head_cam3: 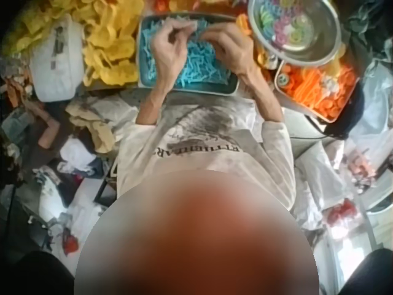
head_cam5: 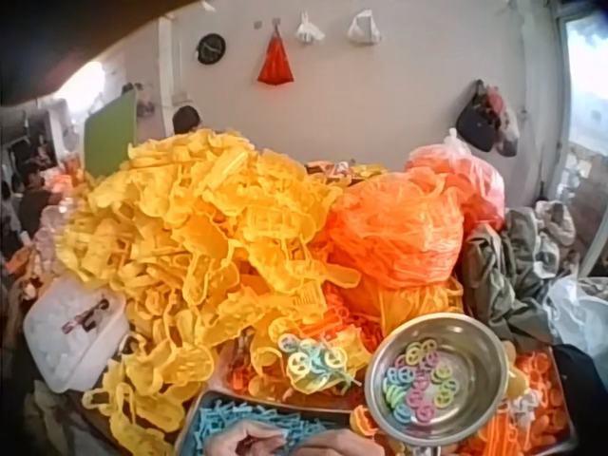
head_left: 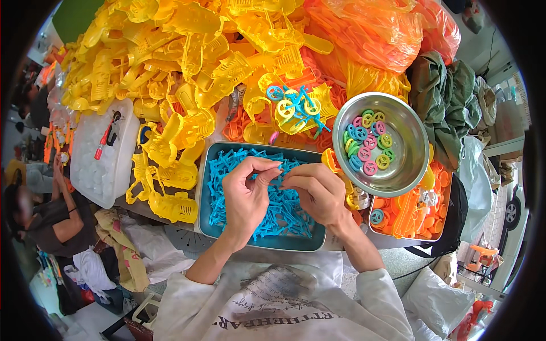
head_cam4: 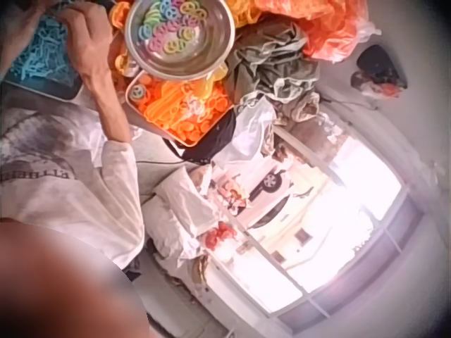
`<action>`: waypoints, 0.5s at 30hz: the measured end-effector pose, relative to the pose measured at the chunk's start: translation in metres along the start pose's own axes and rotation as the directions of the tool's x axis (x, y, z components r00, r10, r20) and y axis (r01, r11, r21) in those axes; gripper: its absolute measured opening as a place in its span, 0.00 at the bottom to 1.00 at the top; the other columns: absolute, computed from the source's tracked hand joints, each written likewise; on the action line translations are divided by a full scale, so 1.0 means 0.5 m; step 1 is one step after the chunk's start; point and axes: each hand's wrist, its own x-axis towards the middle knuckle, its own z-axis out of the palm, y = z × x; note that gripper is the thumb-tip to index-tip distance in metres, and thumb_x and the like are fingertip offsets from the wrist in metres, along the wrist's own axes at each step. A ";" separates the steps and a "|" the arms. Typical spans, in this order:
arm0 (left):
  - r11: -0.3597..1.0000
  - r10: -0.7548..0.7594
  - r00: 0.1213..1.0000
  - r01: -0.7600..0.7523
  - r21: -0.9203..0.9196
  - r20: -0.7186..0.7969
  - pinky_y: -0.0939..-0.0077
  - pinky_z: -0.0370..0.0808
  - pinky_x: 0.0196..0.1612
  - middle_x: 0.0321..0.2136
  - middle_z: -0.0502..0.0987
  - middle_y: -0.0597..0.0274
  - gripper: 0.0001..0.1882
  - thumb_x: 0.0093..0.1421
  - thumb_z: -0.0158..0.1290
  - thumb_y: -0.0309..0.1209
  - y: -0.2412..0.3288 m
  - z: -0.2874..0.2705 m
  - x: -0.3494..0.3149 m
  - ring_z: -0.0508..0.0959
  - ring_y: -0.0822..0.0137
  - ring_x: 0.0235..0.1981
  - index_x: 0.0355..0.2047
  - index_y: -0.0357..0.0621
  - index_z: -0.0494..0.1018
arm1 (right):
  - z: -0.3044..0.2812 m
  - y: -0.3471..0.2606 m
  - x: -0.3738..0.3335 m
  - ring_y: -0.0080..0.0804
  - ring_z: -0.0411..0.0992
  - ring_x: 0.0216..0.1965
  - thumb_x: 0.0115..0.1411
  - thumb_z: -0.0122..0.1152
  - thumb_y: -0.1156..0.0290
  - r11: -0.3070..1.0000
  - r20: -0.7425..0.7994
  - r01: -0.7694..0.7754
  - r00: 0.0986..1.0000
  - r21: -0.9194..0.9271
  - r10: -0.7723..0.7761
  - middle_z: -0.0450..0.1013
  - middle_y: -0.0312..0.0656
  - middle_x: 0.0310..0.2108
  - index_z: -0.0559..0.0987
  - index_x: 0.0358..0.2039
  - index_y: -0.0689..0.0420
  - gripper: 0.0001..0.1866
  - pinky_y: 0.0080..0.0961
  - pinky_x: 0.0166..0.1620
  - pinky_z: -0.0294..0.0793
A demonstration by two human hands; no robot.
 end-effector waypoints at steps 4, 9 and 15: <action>1.000 0.001 1.000 -0.001 -0.029 -0.020 0.83 0.74 0.36 0.31 0.79 0.59 0.03 0.60 0.56 0.21 -0.005 0.004 -0.005 0.78 0.74 0.32 0.32 0.34 0.75 | 0.002 0.000 -0.003 0.36 0.74 0.34 0.35 0.61 0.86 0.998 -0.016 0.050 0.999 -0.031 -0.051 0.74 0.39 0.35 0.78 0.35 0.57 0.22 0.28 0.34 0.75; 0.999 0.032 0.998 -0.033 -0.023 -0.060 0.83 0.74 0.35 0.30 0.79 0.58 0.04 0.60 0.57 0.22 -0.011 0.009 -0.009 0.78 0.74 0.31 0.31 0.34 0.74 | 0.007 -0.002 -0.006 0.36 0.74 0.33 0.35 0.61 0.86 0.998 -0.038 0.059 0.997 -0.034 -0.061 0.74 0.40 0.35 0.77 0.35 0.57 0.22 0.28 0.34 0.75; 1.000 0.019 0.998 -0.020 -0.022 -0.068 0.82 0.75 0.35 0.29 0.78 0.58 0.05 0.60 0.56 0.21 -0.017 0.010 -0.012 0.78 0.73 0.31 0.28 0.33 0.71 | 0.007 -0.004 -0.007 0.36 0.75 0.33 0.35 0.60 0.87 0.999 -0.040 0.040 0.998 -0.032 -0.041 0.74 0.40 0.34 0.77 0.34 0.57 0.21 0.28 0.33 0.76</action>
